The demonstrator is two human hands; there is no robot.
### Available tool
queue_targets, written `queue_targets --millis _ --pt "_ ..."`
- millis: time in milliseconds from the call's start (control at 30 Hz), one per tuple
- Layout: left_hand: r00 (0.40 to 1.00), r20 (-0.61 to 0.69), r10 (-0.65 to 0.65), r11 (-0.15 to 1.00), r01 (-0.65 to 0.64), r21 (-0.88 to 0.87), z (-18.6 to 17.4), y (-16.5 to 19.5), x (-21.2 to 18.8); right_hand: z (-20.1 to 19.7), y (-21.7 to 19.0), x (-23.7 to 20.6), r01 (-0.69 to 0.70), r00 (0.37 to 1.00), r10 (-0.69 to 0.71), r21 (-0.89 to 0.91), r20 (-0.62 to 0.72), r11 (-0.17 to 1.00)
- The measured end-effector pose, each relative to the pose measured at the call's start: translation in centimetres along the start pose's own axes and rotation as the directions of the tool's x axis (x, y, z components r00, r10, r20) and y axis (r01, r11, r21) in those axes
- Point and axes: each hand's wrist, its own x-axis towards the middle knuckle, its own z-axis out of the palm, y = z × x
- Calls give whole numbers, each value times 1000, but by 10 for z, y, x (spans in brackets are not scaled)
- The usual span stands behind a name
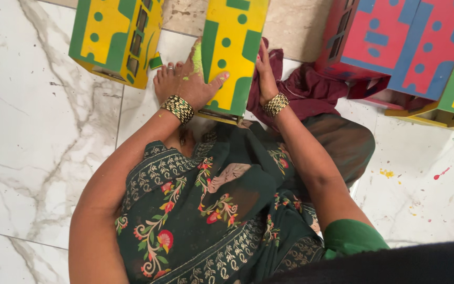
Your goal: The person sits on the floor and wipes painted wooden box-shaped objects with a maroon cloth, holding each box steady with one hand while rubbing its painted surfaces, moving from yellow-and-green boxes to red-and-blue ones.
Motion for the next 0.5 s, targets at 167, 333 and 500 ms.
queue_targets --millis 167,333,500 --pt "944 -311 110 993 -115 2 8 19 -6 -1 2 2 1 992 3 27 -125 1000" --pt "993 -104 -58 997 51 -65 -11 23 -3 -1 14 0 -22 972 47 109 -228 994" --pt "986 -166 31 997 -43 -67 -7 22 -3 13 31 -17 125 926 -248 -388 -285 913"
